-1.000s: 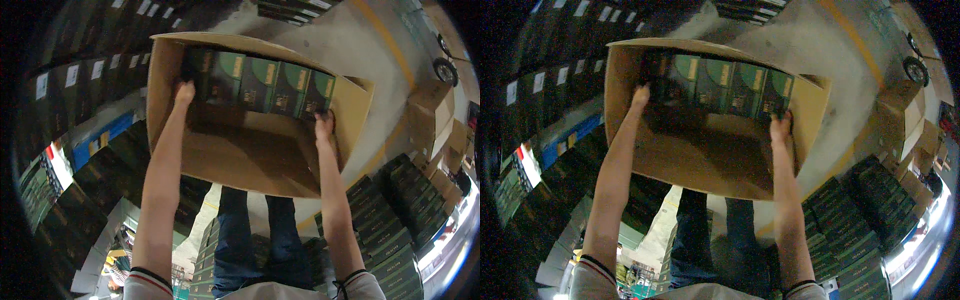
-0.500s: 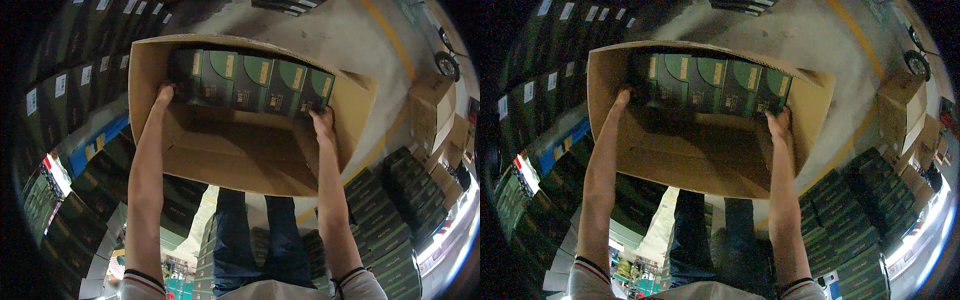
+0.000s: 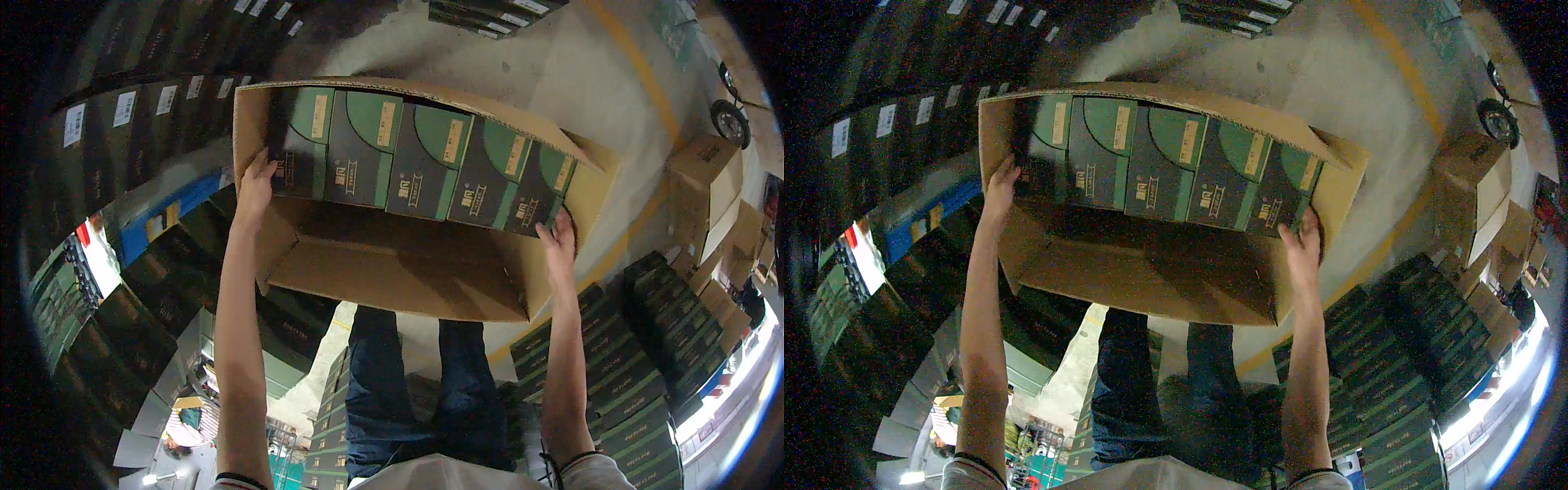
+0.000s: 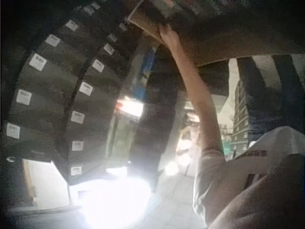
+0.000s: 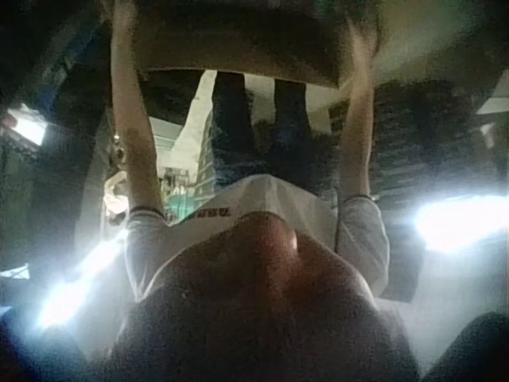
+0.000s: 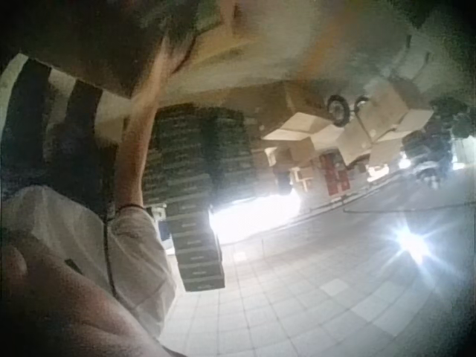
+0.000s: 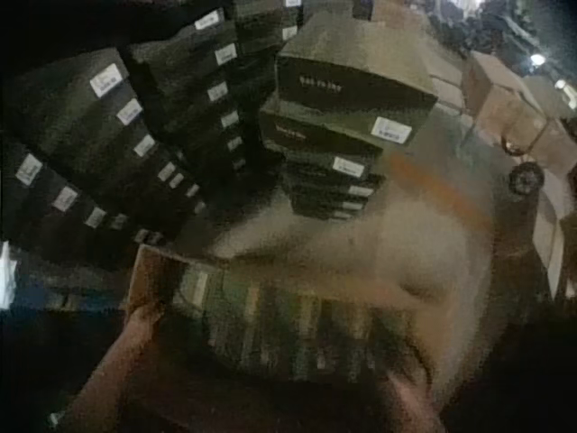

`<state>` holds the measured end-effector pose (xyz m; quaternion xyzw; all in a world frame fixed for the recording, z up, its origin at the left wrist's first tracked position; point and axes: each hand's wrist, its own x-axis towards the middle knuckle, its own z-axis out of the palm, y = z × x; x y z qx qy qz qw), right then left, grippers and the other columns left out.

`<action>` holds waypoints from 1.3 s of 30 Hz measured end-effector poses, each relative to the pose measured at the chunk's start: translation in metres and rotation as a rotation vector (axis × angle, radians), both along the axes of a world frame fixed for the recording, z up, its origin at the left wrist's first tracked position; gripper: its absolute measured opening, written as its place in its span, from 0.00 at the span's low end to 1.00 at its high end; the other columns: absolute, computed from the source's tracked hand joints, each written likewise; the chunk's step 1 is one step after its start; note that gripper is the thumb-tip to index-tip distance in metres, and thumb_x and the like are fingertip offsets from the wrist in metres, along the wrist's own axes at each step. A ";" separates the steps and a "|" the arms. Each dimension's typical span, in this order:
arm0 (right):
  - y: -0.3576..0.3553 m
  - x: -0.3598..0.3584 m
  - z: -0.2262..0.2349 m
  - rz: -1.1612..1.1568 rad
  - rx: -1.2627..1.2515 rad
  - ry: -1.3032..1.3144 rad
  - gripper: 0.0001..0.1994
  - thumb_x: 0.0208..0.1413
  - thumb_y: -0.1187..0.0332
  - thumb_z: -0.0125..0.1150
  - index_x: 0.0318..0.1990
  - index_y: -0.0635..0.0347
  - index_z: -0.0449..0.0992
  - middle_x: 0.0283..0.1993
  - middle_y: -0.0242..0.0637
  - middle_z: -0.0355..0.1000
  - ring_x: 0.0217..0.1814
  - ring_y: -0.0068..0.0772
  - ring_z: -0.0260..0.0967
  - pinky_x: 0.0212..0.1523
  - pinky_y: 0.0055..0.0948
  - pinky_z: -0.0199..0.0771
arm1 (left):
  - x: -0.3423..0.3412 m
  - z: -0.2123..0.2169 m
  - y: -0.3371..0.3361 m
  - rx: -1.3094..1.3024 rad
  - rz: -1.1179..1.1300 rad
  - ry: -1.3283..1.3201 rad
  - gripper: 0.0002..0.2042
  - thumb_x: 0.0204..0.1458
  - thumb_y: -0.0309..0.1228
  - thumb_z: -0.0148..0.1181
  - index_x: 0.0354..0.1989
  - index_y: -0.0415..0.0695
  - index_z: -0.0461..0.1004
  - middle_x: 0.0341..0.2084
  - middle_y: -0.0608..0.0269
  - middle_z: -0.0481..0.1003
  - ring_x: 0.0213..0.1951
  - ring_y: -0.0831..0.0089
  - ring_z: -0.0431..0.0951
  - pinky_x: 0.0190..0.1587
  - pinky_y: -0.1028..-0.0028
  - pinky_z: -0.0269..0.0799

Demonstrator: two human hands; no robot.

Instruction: The person opens a cardboard shoe box, places a sheet of white tissue paper inside, then places a pair of black sneakers into the box. The person folds the tissue over the shoes, closes the box, and stacks it with other boxes. This sequence repeats for multiple pairs of shoes.

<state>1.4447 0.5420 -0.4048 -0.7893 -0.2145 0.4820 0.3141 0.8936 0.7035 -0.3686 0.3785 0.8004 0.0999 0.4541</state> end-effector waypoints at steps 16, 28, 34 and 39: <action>-0.049 0.037 0.198 -0.174 0.202 0.045 0.36 0.66 0.67 0.66 0.77 0.57 0.54 0.73 0.36 0.61 0.73 0.33 0.59 0.74 0.37 0.53 | 0.011 0.233 -0.093 0.453 0.254 -0.469 0.30 0.60 0.49 0.53 0.64 0.39 0.69 0.56 0.62 0.74 0.60 0.71 0.70 0.65 0.67 0.61; -0.052 0.096 0.394 0.117 0.165 -0.059 0.37 0.69 0.57 0.62 0.80 0.54 0.52 0.83 0.46 0.45 0.82 0.44 0.45 0.78 0.42 0.46 | 0.076 0.574 -0.276 0.789 0.148 0.012 0.46 0.59 0.68 0.41 0.64 0.32 0.71 0.61 0.43 0.73 0.64 0.53 0.71 0.68 0.57 0.61; -0.024 0.018 0.346 0.527 0.131 0.420 0.36 0.69 0.63 0.62 0.79 0.56 0.52 0.76 0.42 0.57 0.75 0.41 0.58 0.71 0.43 0.61 | 0.100 0.646 -0.431 1.143 0.747 0.424 0.51 0.56 0.73 0.32 0.66 0.33 0.69 0.63 0.43 0.67 0.62 0.54 0.71 0.66 0.56 0.66; -0.040 -0.168 0.317 0.706 -0.081 0.718 0.41 0.62 0.68 0.69 0.78 0.62 0.53 0.76 0.47 0.58 0.75 0.42 0.59 0.73 0.39 0.61 | 0.085 0.673 -0.461 1.032 0.495 1.049 0.52 0.57 0.73 0.29 0.66 0.33 0.69 0.63 0.42 0.67 0.63 0.53 0.70 0.66 0.54 0.66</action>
